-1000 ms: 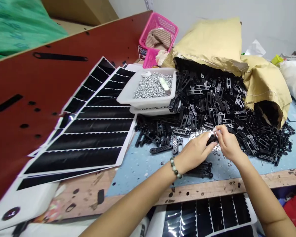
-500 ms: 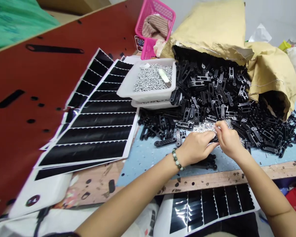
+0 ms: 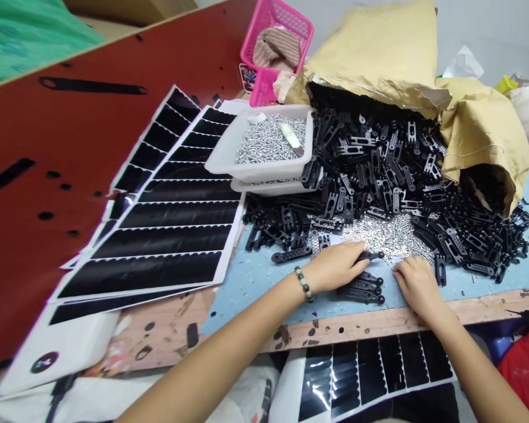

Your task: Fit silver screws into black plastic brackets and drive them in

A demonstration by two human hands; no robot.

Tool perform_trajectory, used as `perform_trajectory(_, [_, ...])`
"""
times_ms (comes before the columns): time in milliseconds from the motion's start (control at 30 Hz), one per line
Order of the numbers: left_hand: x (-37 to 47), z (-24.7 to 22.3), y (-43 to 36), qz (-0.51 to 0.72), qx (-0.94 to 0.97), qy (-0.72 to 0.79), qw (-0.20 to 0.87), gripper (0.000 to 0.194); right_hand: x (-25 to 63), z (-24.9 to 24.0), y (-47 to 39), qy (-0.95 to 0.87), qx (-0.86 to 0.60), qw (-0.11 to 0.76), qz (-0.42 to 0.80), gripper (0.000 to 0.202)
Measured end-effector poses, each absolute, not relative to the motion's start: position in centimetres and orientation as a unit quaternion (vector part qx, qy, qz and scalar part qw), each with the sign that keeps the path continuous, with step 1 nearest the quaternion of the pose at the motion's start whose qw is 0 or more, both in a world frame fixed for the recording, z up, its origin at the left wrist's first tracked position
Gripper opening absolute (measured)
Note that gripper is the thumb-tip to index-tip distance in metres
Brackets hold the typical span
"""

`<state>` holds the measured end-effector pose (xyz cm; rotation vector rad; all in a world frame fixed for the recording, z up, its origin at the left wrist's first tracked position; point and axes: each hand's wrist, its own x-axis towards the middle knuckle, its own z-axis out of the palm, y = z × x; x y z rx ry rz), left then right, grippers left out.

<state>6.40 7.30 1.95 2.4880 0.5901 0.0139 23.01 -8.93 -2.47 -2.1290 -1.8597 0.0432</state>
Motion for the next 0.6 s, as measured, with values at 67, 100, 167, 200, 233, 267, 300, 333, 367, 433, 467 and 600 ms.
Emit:
perform_trajectory(67, [6.1,1.6,7.3,0.017,0.931,0.202,0.303,0.018,22.2,-3.1,-8.5,-0.646,-0.742,0.178,0.016,0.011])
perform_trajectory(100, [5.9,1.6,7.4,0.034,0.929,0.194,0.312,0.018,22.0,-3.2,-8.2,-0.639,-0.740,0.207,0.020,0.012])
perform_trajectory(167, [5.6,1.7,7.6,0.072,0.924,0.174,0.333,0.019,21.8,-3.0,-7.8,-0.619,-0.729,0.292,0.023,0.022])
perform_trajectory(200, [5.5,1.9,7.6,0.088,0.921,0.161,0.344,0.019,21.9,-2.8,-7.7,-0.613,-0.716,0.335,0.024,0.027])
perform_trajectory(233, [5.5,2.1,7.6,0.100,0.918,0.148,0.354,0.019,22.0,-2.5,-7.5,-0.612,-0.699,0.369,0.026,0.030])
perform_trajectory(267, [5.5,2.3,7.6,0.108,0.916,0.136,0.362,0.019,22.1,-2.1,-7.4,-0.618,-0.681,0.392,0.029,0.029])
perform_trajectory(300, [5.6,2.5,7.5,0.113,0.915,0.125,0.366,0.019,22.2,-1.8,-7.3,-0.627,-0.664,0.406,0.034,0.026])
perform_trajectory(333, [5.8,2.7,7.4,0.117,0.915,0.117,0.367,0.019,22.2,-1.5,-7.1,-0.635,-0.651,0.414,0.041,0.024])
perform_trajectory(367, [5.9,2.9,7.2,0.121,0.916,0.111,0.367,0.019,22.2,-1.2,-7.0,-0.639,-0.642,0.422,0.046,0.022])
perform_trajectory(433, [6.2,3.1,6.9,0.126,0.916,0.103,0.366,0.020,22.0,-0.8,-6.8,-0.637,-0.633,0.438,0.046,0.020])
perform_trajectory(467, [6.4,3.1,6.8,0.130,0.916,0.102,0.365,0.021,21.9,-0.7,-6.7,-0.634,-0.632,0.444,0.039,0.019])
perform_trajectory(600, [7.1,3.0,6.8,0.138,0.922,0.106,0.346,0.026,21.8,-0.5,-6.9,-0.617,-0.644,0.453,0.007,0.015])
